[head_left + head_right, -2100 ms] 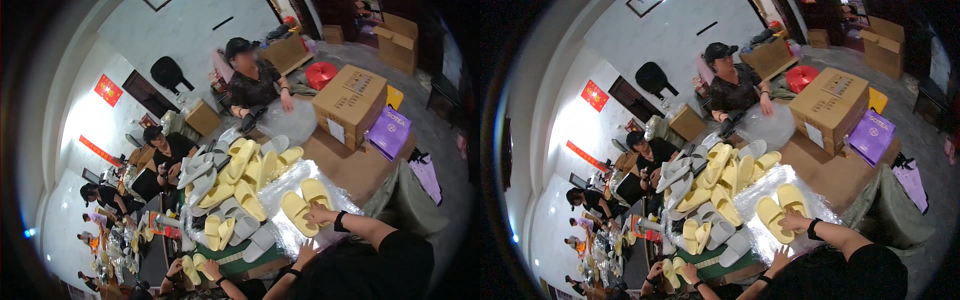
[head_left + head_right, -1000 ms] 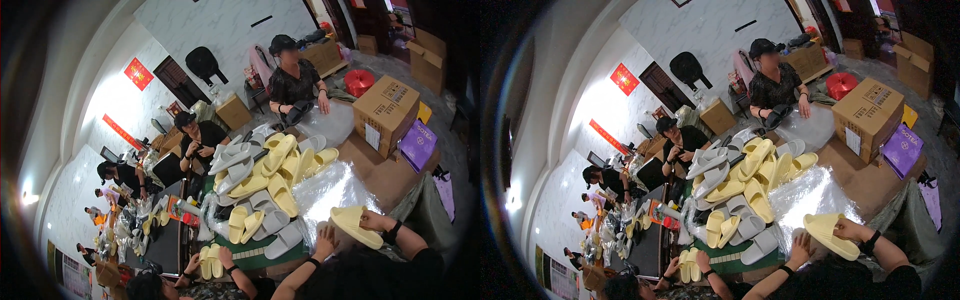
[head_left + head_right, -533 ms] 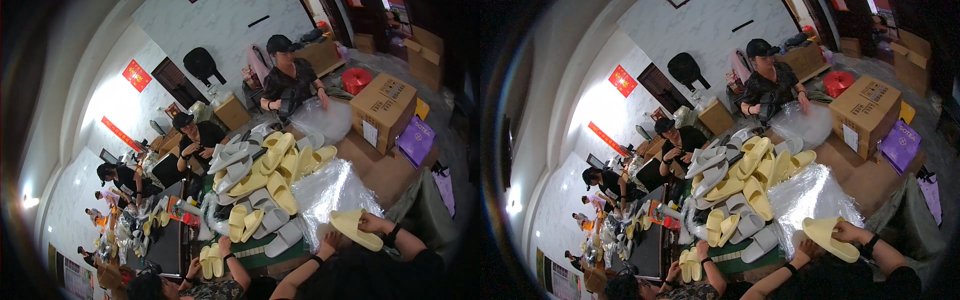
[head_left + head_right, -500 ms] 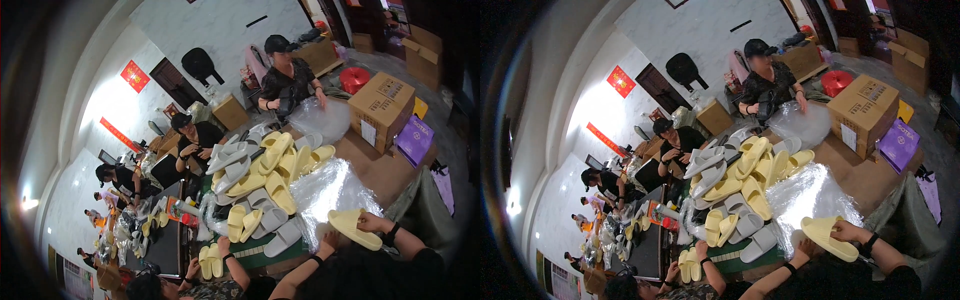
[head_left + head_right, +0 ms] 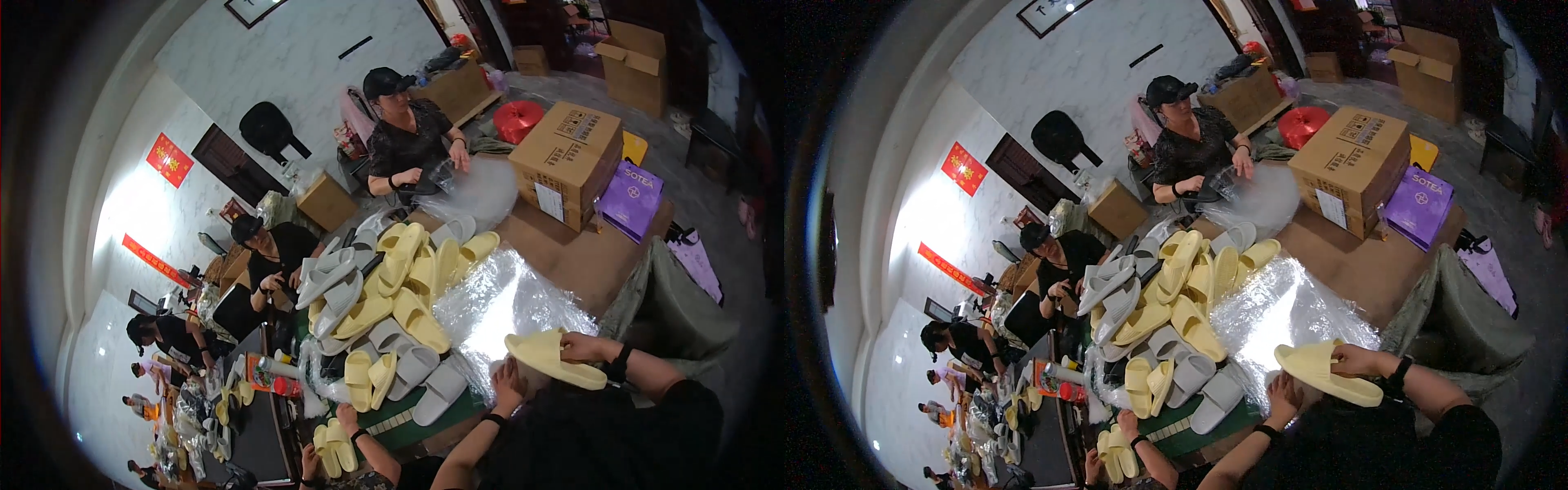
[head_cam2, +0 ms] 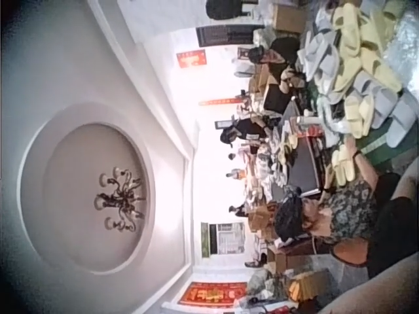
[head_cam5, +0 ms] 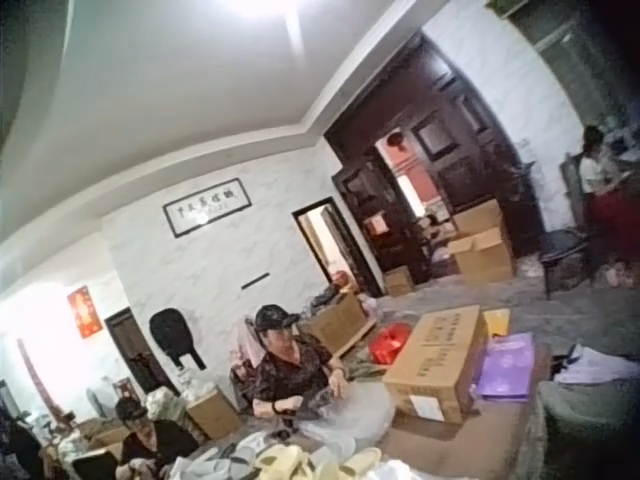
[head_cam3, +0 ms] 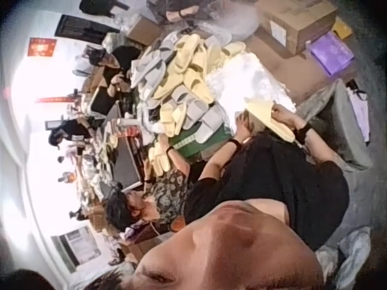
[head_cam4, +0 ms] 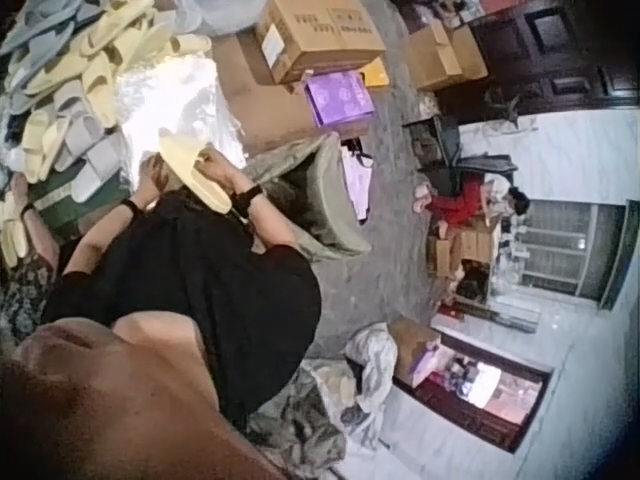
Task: The recorder is assembling foam sandals/slides by pairing them and putting them into plastic bags for packaging.
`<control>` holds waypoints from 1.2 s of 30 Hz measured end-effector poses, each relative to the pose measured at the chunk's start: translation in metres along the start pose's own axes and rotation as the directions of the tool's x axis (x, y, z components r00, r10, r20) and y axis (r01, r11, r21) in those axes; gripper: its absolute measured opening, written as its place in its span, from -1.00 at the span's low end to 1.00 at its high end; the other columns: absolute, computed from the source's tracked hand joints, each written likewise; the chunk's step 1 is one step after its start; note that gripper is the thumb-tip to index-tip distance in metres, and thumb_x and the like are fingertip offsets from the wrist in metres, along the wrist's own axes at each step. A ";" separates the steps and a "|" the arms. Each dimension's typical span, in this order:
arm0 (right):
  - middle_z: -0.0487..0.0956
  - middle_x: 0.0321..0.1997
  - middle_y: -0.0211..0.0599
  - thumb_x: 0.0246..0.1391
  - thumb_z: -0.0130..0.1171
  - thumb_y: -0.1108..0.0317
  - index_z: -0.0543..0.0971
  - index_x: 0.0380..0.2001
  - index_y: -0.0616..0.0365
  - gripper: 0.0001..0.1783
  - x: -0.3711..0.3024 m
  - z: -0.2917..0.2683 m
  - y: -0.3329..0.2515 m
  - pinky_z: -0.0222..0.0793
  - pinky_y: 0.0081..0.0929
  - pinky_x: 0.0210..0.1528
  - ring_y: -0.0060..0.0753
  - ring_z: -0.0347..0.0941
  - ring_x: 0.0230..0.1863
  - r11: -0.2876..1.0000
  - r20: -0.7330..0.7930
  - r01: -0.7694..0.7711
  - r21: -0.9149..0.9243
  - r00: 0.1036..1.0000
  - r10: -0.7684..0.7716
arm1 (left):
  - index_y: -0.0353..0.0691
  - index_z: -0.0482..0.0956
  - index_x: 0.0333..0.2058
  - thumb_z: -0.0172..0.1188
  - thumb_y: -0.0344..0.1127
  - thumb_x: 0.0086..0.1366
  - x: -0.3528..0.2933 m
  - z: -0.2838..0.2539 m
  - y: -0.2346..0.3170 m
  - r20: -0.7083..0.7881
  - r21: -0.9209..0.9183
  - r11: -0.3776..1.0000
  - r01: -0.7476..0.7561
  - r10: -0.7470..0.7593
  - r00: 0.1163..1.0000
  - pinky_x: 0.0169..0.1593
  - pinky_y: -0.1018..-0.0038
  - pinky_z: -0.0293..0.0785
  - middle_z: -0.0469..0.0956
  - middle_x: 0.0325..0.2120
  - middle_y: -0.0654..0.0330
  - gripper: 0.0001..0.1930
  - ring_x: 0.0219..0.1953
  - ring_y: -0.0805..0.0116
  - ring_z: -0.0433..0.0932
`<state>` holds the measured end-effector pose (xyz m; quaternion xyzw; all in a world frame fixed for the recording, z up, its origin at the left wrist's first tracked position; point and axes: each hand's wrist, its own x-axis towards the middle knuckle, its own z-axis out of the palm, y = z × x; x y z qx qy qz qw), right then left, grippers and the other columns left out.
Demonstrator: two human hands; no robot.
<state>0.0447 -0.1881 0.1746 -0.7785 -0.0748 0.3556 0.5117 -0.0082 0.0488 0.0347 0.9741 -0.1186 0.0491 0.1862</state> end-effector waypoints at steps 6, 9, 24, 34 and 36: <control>0.52 -0.34 -0.35 0.06 0.00 0.24 0.46 -0.16 0.27 -0.65 0.020 0.019 0.012 0.29 -0.52 -0.26 -0.53 0.36 -0.34 0.985 0.205 0.134 -0.110 0.973 -0.109 | -0.31 0.27 0.04 0.09 -0.30 0.04 0.005 0.026 -0.058 -0.059 -0.111 0.990 0.084 -0.091 0.994 0.13 0.21 0.05 0.26 0.06 0.05 -0.46 0.10 0.06 0.21; 0.52 -0.35 -0.29 0.07 -0.04 0.26 0.45 -0.20 0.31 -0.67 0.031 0.018 0.065 0.29 -0.49 -0.24 -0.48 0.36 -0.33 0.995 0.181 0.098 0.026 0.978 -0.101 | -0.33 0.18 0.10 0.10 -0.29 0.04 0.023 0.010 -0.023 -0.104 -0.200 0.975 0.099 -0.122 0.987 0.10 0.21 0.07 0.26 0.06 -0.01 -0.38 0.09 0.04 0.23; 0.50 -0.34 -0.29 0.05 -0.09 0.34 0.44 -0.24 0.35 -0.71 0.036 0.026 0.063 0.28 -0.48 -0.21 -0.49 0.33 -0.30 0.995 0.216 0.097 0.035 0.971 -0.102 | -0.28 0.29 0.06 0.08 -0.27 -0.01 0.022 -0.001 -0.029 -0.215 0.075 0.985 0.156 -0.137 0.967 0.00 0.25 0.16 0.37 -0.04 0.15 -0.41 -0.03 0.18 0.31; 0.50 -0.30 -0.29 0.06 -0.07 0.34 0.43 -0.21 0.34 -0.70 0.031 0.025 0.053 0.27 -0.48 -0.18 -0.48 0.32 -0.26 0.995 0.221 0.092 0.044 0.970 -0.099 | -0.14 0.49 -0.21 0.06 -0.32 0.01 0.031 0.000 -0.039 0.129 0.171 0.983 0.071 -0.094 0.987 -0.14 0.27 0.30 0.41 -0.24 0.20 -0.70 -0.21 0.18 0.39; 0.50 -0.31 -0.28 0.05 -0.07 0.34 0.43 -0.21 0.34 -0.70 0.031 0.022 0.052 0.27 -0.48 -0.19 -0.48 0.33 -0.27 0.997 0.215 0.081 0.015 0.973 -0.083 | -0.12 0.51 -0.26 0.06 -0.32 0.02 0.032 -0.001 -0.039 0.146 0.192 0.977 0.089 -0.118 0.982 -0.17 0.28 0.32 0.41 -0.24 0.20 -0.75 -0.24 0.17 0.40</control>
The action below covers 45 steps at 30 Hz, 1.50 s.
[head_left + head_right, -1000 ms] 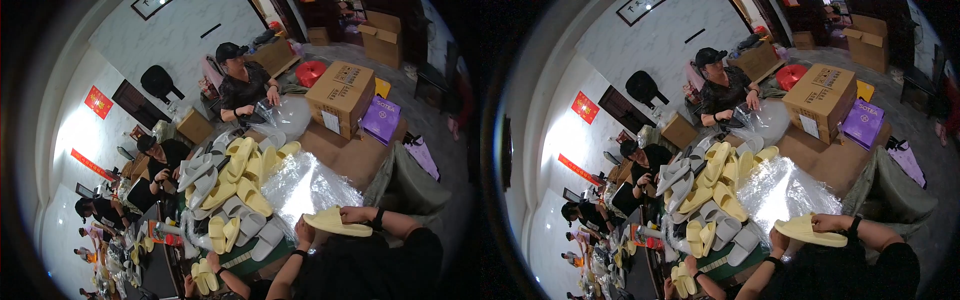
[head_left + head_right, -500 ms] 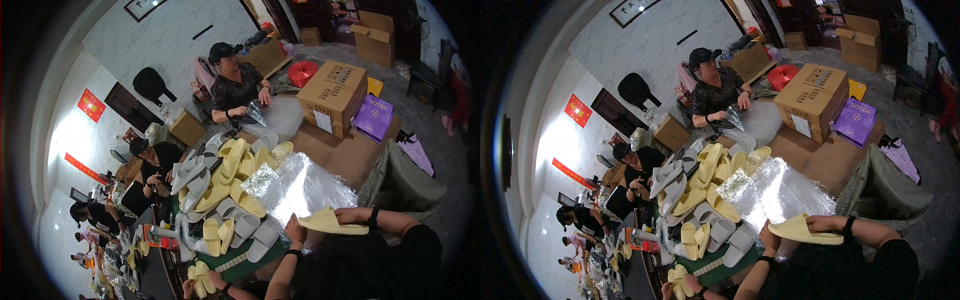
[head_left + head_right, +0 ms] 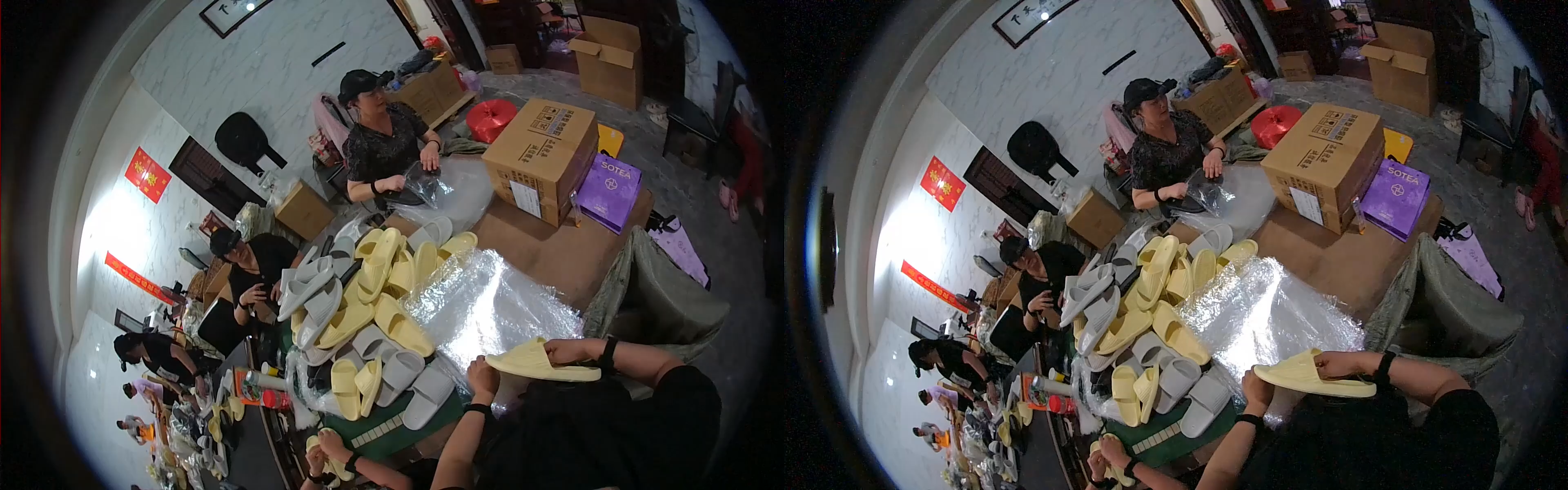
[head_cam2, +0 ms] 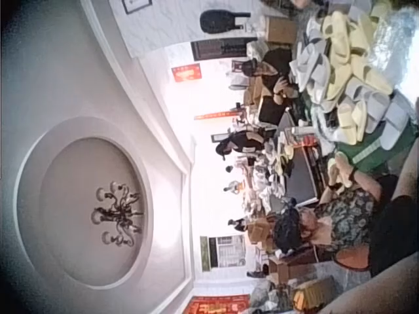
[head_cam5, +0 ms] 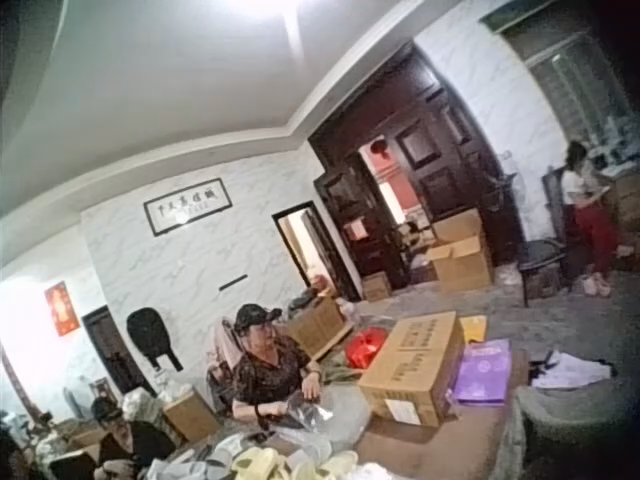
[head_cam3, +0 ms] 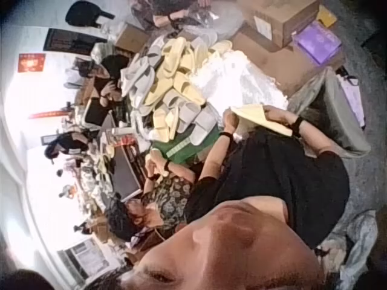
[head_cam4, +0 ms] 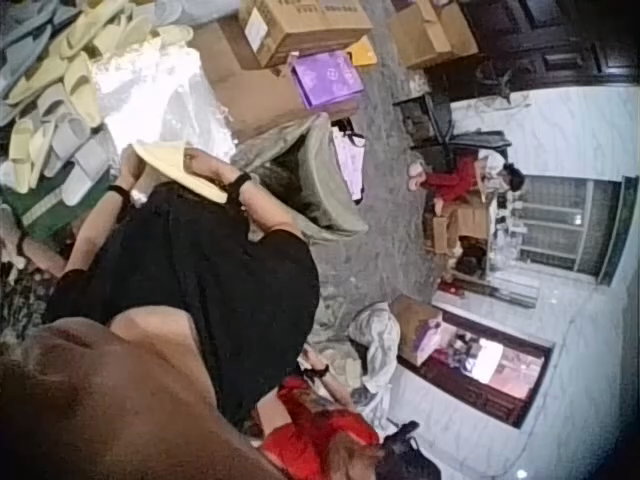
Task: The recorder is assembling foam sandals/slides by pairing them and putting them into plastic bags for packaging.
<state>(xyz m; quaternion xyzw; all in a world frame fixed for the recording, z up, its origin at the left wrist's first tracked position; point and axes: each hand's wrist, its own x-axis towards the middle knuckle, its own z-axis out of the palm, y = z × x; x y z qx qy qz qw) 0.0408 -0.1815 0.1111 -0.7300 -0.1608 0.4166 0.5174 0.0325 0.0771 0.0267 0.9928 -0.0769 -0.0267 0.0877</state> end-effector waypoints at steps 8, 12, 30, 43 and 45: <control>0.49 -0.33 -0.38 0.01 -0.05 0.34 0.45 -0.20 0.29 -0.69 -0.002 -0.007 -0.015 0.28 -0.52 -0.26 -0.54 0.33 -0.31 0.992 -0.014 0.015 0.127 1.000 -0.013 | -0.22 0.39 -0.31 -0.05 -0.36 0.14 0.014 -0.030 0.005 -0.315 -0.255 0.964 0.075 -0.156 0.936 -0.21 0.24 0.31 0.42 -0.26 0.06 -0.85 -0.26 0.07 0.42; 0.49 -0.30 -0.42 0.03 -0.07 0.35 0.46 -0.15 0.26 -0.68 -0.006 -0.004 -0.032 0.28 -0.57 -0.24 -0.56 0.33 -0.29 0.986 -0.078 0.036 0.160 0.997 -0.023 | -0.28 0.34 -0.28 -0.09 -0.41 0.18 0.016 -0.040 0.009 -0.404 -0.273 0.957 0.094 -0.203 0.892 -0.26 0.20 0.30 0.43 -0.32 -0.01 -0.86 -0.31 -0.01 0.42; 0.49 -0.31 -0.27 0.04 -0.07 0.37 0.44 -0.19 0.30 -0.71 0.027 -0.011 0.023 0.29 -0.53 -0.23 -0.49 0.37 -0.28 0.965 -0.259 0.047 0.258 0.966 0.022 | -0.22 0.46 -0.14 0.08 -0.16 0.11 -0.009 -0.014 0.013 -0.214 0.152 0.977 -0.152 0.182 0.960 0.04 0.05 0.17 0.24 0.05 -0.14 -0.63 0.09 -0.19 0.19; 0.51 -0.20 -0.30 0.15 -0.12 0.35 0.39 -0.07 0.25 -0.69 -0.006 -0.032 -0.042 0.27 -0.53 -0.07 -0.47 0.37 -0.18 0.972 -0.228 0.235 0.023 0.948 -0.224 | -0.11 0.45 -0.10 -0.06 -0.33 0.17 0.006 -0.016 -0.009 -0.151 0.168 0.940 -0.296 0.321 0.935 -0.07 0.26 0.32 0.42 -0.10 0.04 -0.70 -0.07 0.06 0.38; 0.50 -0.21 -0.22 0.14 -0.09 0.33 0.40 -0.11 0.27 -0.70 0.010 -0.037 -0.017 0.27 -0.49 -0.08 -0.43 0.37 -0.17 0.971 -0.218 0.191 -0.144 0.951 -0.219 | -0.14 0.47 -0.13 -0.06 -0.34 0.16 0.010 -0.014 -0.011 -0.118 0.236 0.915 -0.329 0.363 0.924 -0.09 0.28 0.34 0.43 -0.12 0.05 -0.71 -0.09 0.08 0.40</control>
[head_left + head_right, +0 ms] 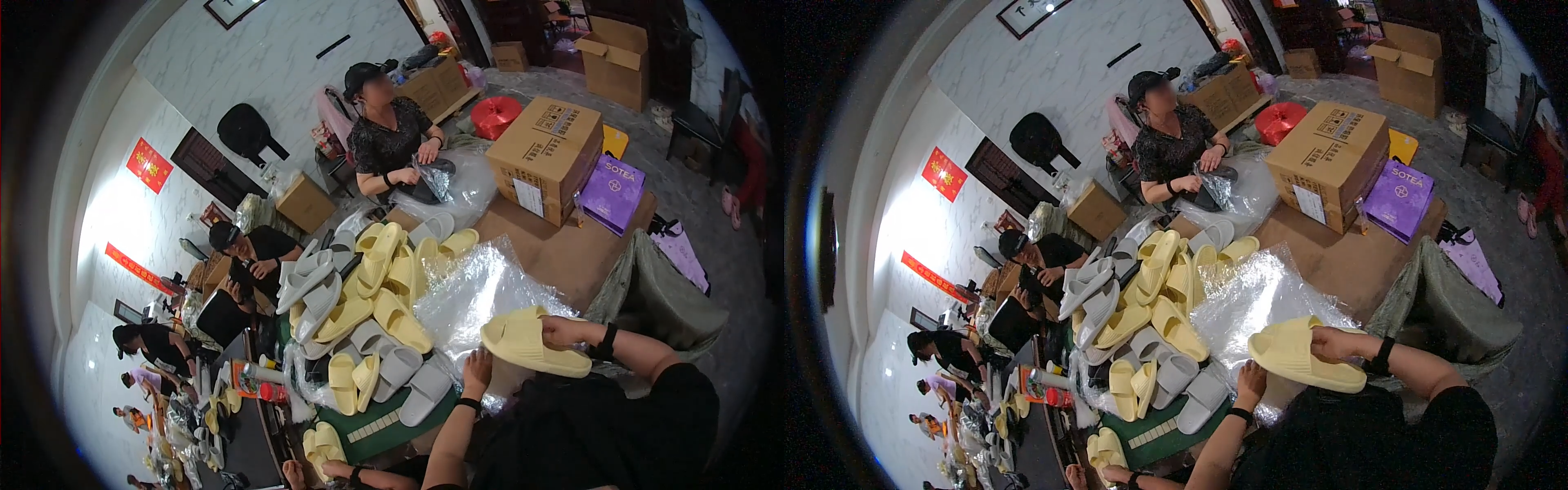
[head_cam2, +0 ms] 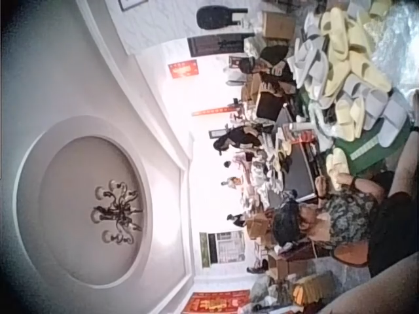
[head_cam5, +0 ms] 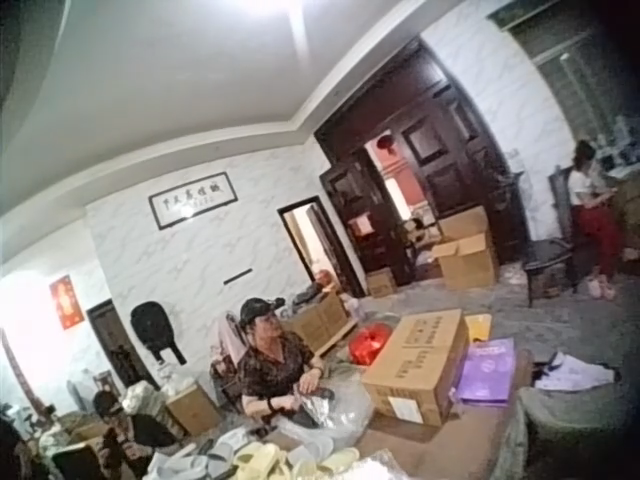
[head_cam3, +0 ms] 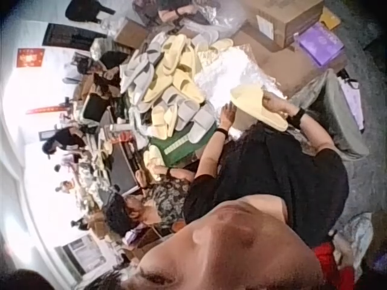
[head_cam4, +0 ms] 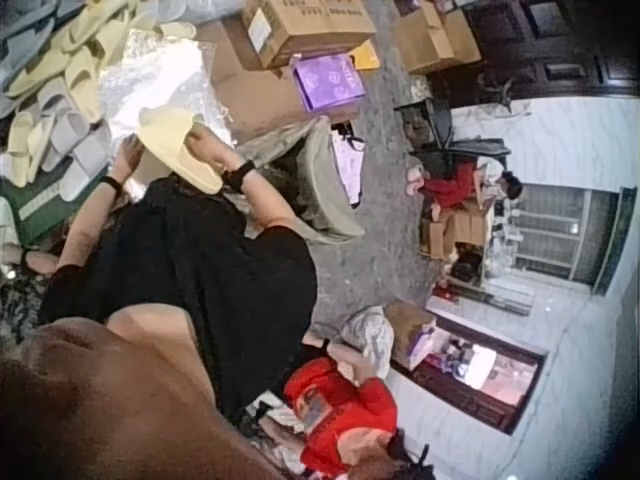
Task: The recorder is assembling foam sandals/slides by pairing them and putting them into plastic bags for packaging.
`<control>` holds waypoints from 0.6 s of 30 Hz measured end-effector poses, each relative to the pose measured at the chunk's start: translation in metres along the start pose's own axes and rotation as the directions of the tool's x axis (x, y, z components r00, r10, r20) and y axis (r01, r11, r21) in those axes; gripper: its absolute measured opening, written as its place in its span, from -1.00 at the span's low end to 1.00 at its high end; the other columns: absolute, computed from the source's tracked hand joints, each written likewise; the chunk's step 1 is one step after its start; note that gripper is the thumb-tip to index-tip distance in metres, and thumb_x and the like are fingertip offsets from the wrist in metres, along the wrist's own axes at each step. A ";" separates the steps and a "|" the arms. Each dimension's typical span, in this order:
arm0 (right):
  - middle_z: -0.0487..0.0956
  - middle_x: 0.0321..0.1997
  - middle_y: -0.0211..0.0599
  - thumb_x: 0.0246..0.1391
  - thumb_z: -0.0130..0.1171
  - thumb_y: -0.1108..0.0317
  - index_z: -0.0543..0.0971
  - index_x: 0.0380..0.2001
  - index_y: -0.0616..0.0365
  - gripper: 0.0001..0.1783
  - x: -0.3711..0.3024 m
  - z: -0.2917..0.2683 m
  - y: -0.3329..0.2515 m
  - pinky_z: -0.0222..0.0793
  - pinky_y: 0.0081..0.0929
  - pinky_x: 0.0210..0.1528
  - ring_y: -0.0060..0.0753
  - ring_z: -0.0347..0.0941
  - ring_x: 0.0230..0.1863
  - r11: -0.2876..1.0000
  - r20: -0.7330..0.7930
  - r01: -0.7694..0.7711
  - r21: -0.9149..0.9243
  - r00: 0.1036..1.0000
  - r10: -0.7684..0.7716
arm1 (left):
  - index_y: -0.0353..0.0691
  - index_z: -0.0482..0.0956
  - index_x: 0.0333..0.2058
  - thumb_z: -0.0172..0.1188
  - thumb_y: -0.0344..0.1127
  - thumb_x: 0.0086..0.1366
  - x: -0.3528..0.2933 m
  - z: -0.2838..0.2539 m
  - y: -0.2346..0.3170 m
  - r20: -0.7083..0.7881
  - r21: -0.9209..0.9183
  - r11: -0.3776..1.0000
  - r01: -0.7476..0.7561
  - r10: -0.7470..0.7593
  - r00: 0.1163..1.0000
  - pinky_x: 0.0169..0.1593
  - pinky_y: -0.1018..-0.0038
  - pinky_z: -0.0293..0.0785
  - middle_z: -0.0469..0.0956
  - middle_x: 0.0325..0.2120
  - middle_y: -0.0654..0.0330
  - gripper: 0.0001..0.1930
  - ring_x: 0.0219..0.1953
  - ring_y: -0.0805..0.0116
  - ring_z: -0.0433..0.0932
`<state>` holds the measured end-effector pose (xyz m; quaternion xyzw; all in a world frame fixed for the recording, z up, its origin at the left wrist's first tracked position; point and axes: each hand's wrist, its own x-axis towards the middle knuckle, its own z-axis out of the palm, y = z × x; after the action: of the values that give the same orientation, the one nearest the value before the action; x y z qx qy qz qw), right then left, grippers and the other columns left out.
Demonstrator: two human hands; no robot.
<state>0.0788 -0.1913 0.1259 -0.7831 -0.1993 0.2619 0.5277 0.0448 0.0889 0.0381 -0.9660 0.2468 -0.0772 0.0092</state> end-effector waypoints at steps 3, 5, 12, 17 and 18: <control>0.45 -0.08 -0.20 0.12 -0.05 0.33 0.40 -0.11 0.26 -0.70 -0.004 -0.003 -0.021 0.26 -0.46 -0.03 -0.43 0.33 -0.07 0.982 0.100 0.138 -0.130 0.987 -0.125 | -0.23 0.50 -0.37 -0.01 -0.37 0.09 0.007 0.000 -0.001 0.186 -0.038 0.995 0.096 -0.087 0.979 -0.17 0.34 0.39 0.48 -0.32 0.09 -0.84 -0.25 0.20 0.47; 0.46 -0.08 -0.29 0.09 -0.02 0.39 0.39 -0.08 0.23 -0.69 -0.007 0.000 -0.038 0.26 -0.51 -0.05 -0.52 0.32 -0.09 0.995 0.092 0.093 0.037 0.991 -0.096 | -0.21 0.51 -0.42 0.00 -0.37 0.07 0.009 0.010 -0.009 0.148 -0.101 0.982 0.161 -0.145 0.978 -0.20 0.32 0.40 0.49 -0.38 0.11 -0.86 -0.30 0.20 0.49; 0.56 -0.27 -0.43 0.03 0.07 0.43 0.48 -0.16 0.21 -0.74 -0.012 -0.004 -0.056 0.31 -0.55 -0.16 -0.63 0.35 -0.21 0.983 0.153 0.118 0.138 0.978 -0.139 | -0.14 0.52 -0.53 0.10 -0.31 -0.02 0.035 0.030 -0.023 -0.097 -0.211 0.957 0.201 -0.225 0.970 -0.40 0.31 0.39 0.49 -0.59 0.18 -0.91 -0.48 0.19 0.49; 0.55 -0.25 -0.42 0.03 0.05 0.43 0.45 -0.13 0.25 -0.70 -0.004 0.006 -0.056 0.31 -0.56 -0.16 -0.65 0.34 -0.24 0.978 0.219 0.114 0.177 0.964 -0.152 | -0.16 0.37 -0.05 -0.03 -0.15 0.16 0.020 0.063 -0.029 0.198 -0.977 0.005 0.214 -0.357 0.913 -0.01 0.31 0.35 0.45 -0.13 0.10 -0.61 -0.08 0.14 0.43; 0.55 -0.25 -0.43 0.04 0.05 0.42 0.45 -0.13 0.25 -0.70 -0.007 0.005 -0.056 0.31 -0.56 -0.17 -0.65 0.34 -0.25 0.974 0.204 0.146 0.171 0.962 -0.180 | -0.17 0.50 -0.20 0.18 -0.26 0.02 0.018 0.061 -0.021 0.257 -0.900 -0.428 0.081 -0.371 0.893 -0.10 0.29 0.38 0.52 -0.25 0.06 -0.68 -0.15 0.09 0.46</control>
<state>0.0683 -0.1711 0.1778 -0.6871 -0.2992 0.3166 0.5816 0.0801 0.0971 -0.0188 -0.5629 -0.0128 0.0735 -0.8231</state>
